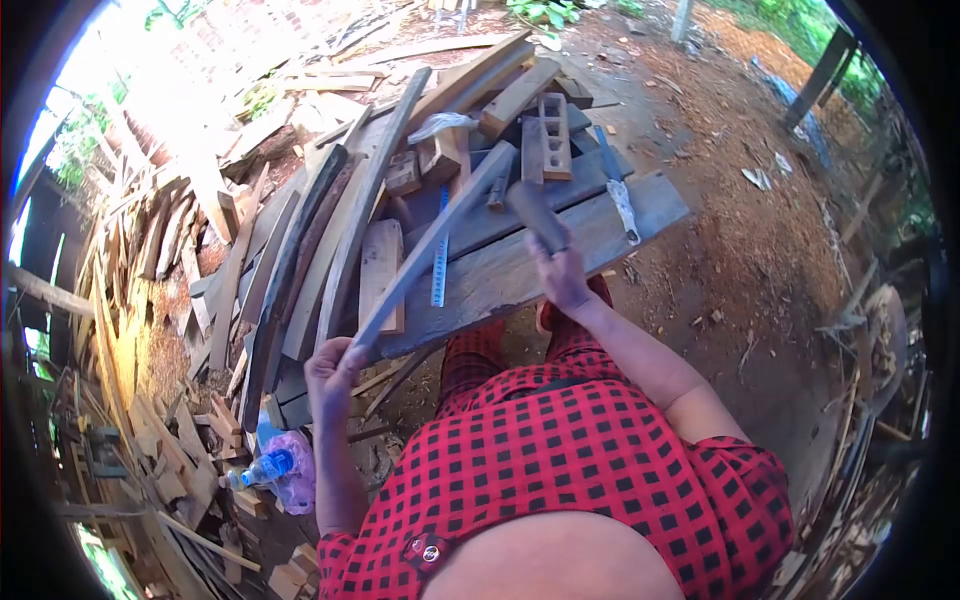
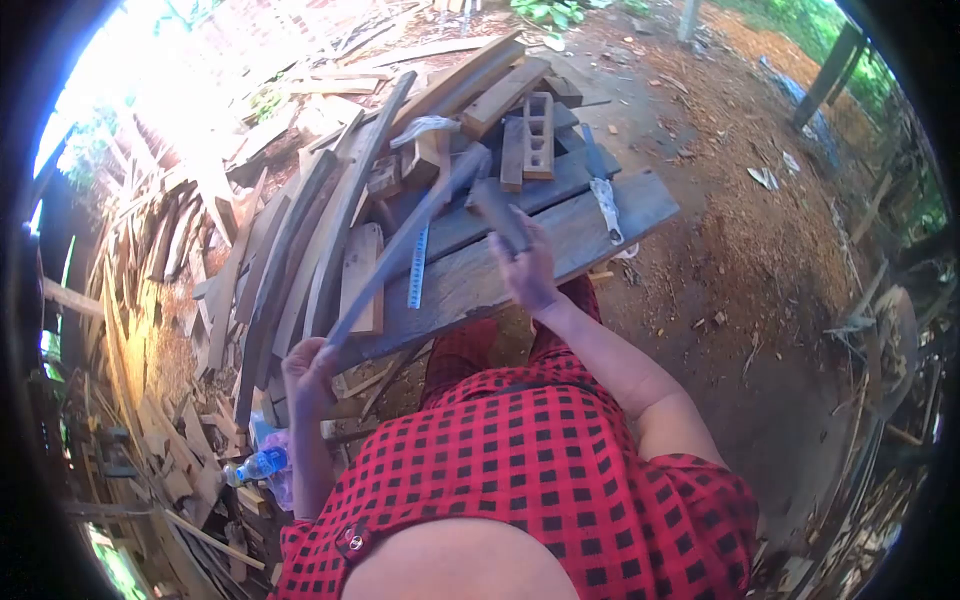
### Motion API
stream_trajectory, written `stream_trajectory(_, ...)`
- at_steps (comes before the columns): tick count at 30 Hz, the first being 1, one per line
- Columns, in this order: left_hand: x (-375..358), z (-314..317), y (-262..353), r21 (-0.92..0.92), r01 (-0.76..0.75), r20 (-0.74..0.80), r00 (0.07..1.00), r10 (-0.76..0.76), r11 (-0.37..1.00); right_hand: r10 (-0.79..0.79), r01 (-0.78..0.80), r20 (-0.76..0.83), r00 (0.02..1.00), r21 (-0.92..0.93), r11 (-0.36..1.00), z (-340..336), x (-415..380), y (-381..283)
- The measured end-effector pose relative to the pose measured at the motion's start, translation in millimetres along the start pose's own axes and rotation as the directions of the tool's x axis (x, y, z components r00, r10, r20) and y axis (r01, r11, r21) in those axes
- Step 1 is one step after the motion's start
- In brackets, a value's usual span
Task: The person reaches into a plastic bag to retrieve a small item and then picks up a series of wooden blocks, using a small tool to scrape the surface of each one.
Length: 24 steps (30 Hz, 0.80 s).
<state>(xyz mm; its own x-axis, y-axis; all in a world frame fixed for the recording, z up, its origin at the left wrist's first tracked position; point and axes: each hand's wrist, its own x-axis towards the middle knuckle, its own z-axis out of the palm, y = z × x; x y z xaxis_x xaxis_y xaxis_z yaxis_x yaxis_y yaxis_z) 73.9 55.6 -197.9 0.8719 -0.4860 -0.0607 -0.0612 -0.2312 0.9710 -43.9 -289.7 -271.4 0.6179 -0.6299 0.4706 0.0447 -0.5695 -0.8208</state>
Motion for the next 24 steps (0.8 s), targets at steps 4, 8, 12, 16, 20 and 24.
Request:
stream_trajectory(4, 4, 49, 6, 0.12, 0.058, 0.162, 0.984, -0.077, 0.991, -0.474, 0.451, 0.222, 0.852, 0.147, 0.88, 22, -11, -68)
stream_trajectory(8, 9, 70, -3, -0.167, 0.208, 0.32, 0.936, -0.147, 0.964, -0.59, 0.696, 0.549, 0.591, 0.023, 0.718, 33, -43, -67)
stream_trajectory(12, 14, 56, -23, -0.133, 0.402, 0.386, 0.863, -0.326, 0.906, -0.506, 0.546, 0.338, 0.794, -0.028, 0.838, 18, -22, 4)
stream_trajectory(16, 10, 60, -28, -0.246, 0.397, 0.343, 0.889, -0.304, 0.884, -0.061, 0.098, 0.109, 0.992, -0.373, 0.923, -23, 28, 99)
stream_trajectory(20, 9, 51, -29, -0.473, 0.375, 0.327, 0.915, -0.237, 0.797, 0.122, -0.121, -0.039, 0.992, -0.591, 0.798, -24, 35, 112)
stream_trajectory(24, 7, 53, -34, -0.681, 0.364, 0.29, 0.931, -0.223, 0.635, -0.234, 0.29, 0.178, 0.956, -0.456, 0.841, 15, -2, 36)
